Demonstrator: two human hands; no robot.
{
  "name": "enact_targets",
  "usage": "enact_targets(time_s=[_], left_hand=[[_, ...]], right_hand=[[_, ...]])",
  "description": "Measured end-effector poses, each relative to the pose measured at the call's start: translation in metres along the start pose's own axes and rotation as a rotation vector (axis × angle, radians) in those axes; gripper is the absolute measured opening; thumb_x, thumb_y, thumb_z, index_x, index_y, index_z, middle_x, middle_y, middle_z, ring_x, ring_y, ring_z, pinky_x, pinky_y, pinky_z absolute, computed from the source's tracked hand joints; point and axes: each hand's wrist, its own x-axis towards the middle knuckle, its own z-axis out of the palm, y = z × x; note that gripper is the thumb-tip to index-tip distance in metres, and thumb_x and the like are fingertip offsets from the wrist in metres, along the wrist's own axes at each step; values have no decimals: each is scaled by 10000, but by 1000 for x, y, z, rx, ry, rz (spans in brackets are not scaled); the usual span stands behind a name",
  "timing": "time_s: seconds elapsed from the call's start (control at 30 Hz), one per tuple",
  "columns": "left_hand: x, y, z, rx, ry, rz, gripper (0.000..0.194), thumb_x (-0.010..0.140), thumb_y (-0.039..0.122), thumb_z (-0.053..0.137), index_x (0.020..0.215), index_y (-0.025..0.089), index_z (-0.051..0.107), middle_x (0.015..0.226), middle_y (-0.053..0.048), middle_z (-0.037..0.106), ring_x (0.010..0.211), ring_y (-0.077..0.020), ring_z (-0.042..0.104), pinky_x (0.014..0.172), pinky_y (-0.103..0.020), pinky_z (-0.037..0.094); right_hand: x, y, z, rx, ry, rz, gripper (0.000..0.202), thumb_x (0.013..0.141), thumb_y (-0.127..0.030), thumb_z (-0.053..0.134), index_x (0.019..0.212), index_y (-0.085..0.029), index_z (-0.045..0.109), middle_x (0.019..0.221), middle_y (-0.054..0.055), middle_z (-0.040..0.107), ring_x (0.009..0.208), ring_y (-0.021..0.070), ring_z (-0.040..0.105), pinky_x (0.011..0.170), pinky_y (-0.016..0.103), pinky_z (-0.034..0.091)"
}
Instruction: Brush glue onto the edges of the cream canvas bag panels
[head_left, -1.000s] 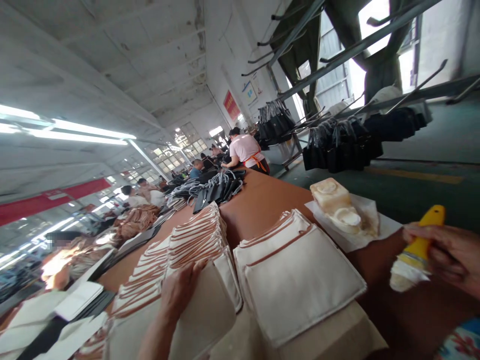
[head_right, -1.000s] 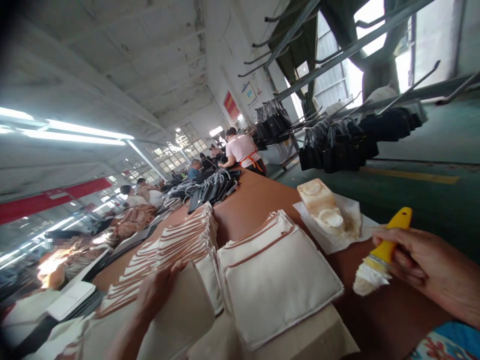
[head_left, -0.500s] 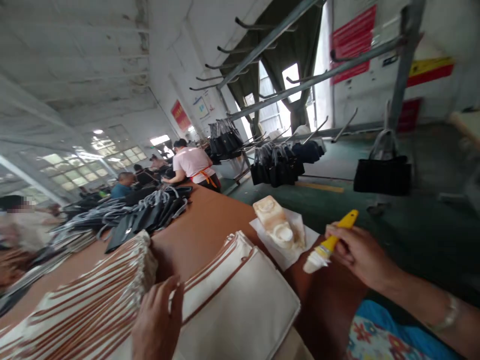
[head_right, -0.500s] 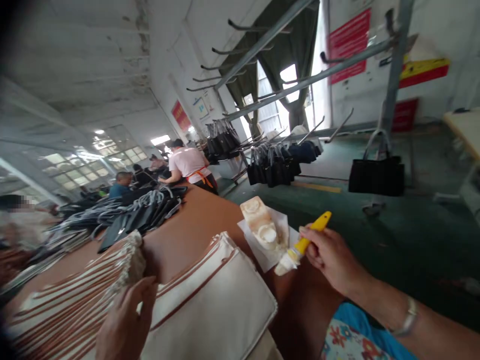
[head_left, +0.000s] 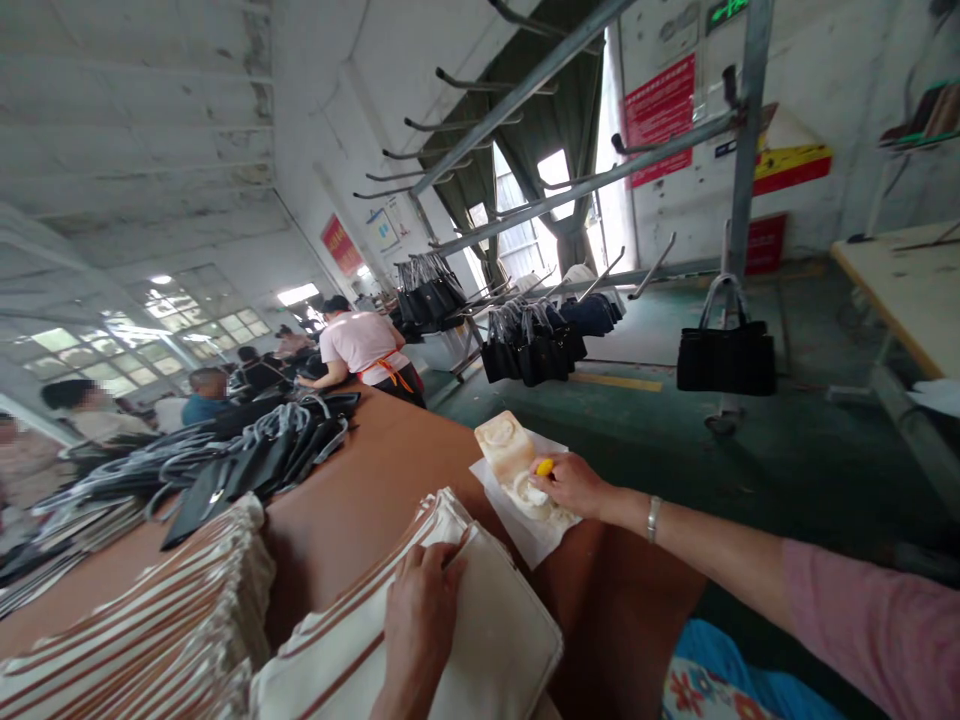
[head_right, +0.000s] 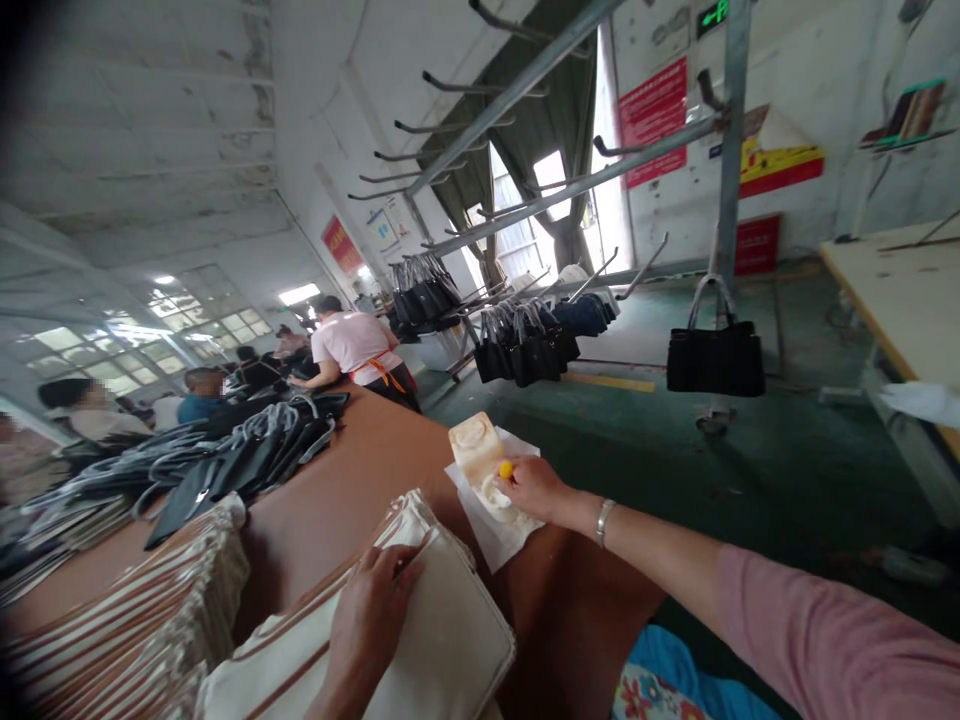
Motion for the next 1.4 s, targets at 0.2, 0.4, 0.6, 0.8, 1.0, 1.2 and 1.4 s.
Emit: enact_targets(time_s=[0.2, 0.4, 0.6, 0.8, 1.0, 1.2, 1.4], left_hand=[[-20, 9, -2, 110, 156, 87, 195, 920, 357, 505, 883, 259, 669, 924, -57, 655, 947, -272, 599, 830, -408, 460], [-44, 13, -1, 127, 285, 186, 182, 965, 320, 440, 1039, 257, 594, 1225, -58, 607, 883, -156, 679, 642, -252, 499], [-18, 26, -17, -15, -97, -25, 210, 964, 381, 367, 898, 259, 524, 1003, -34, 690, 867, -203, 674, 690, -305, 446], [5, 33, -11, -50, -139, -87, 215, 894, 389, 465, 977, 239, 595, 1026, -88, 688, 957, -262, 647, 737, -337, 409], [14, 26, 3, -234, -182, -167, 218, 803, 362, 567, 885, 218, 710, 920, -77, 729, 918, -260, 648, 729, -326, 416], [-5, 25, -12, -575, -245, -194, 450, 773, 557, 570, 937, 170, 731, 802, -43, 746, 748, -222, 665, 650, -288, 464], [-36, 45, -31, -704, -206, -188, 424, 765, 553, 610, 914, 169, 709, 778, -26, 687, 739, -194, 585, 657, -282, 423]], right_hand=[[-3, 2, -7, -46, 15, -84, 233, 908, -315, 519, 893, -166, 698, 912, 73, 679, 853, 195, 614, 807, 292, 433], [-33, -5, -26, -38, -135, -237, 158, 875, -253, 562, 886, -194, 709, 891, 62, 659, 838, 183, 599, 796, 279, 436], [-36, -17, -30, 45, -60, -210, 202, 917, -289, 518, 899, -181, 689, 907, 74, 654, 862, 184, 600, 816, 292, 436], [-42, -18, -29, 206, 86, -31, 208, 868, -354, 589, 833, -168, 675, 800, 51, 648, 740, 174, 587, 723, 285, 436], [-50, -36, -35, 507, 290, 242, 409, 900, -551, 496, 925, -149, 570, 658, -2, 525, 516, 108, 452, 491, 227, 363], [-56, -73, -26, 734, 271, 325, 407, 842, -555, 593, 821, -157, 514, 559, -42, 429, 458, 73, 355, 428, 195, 270], [-60, -97, -9, 654, 156, 173, 339, 882, -470, 585, 785, -146, 558, 564, -27, 463, 522, 90, 414, 499, 208, 331]])
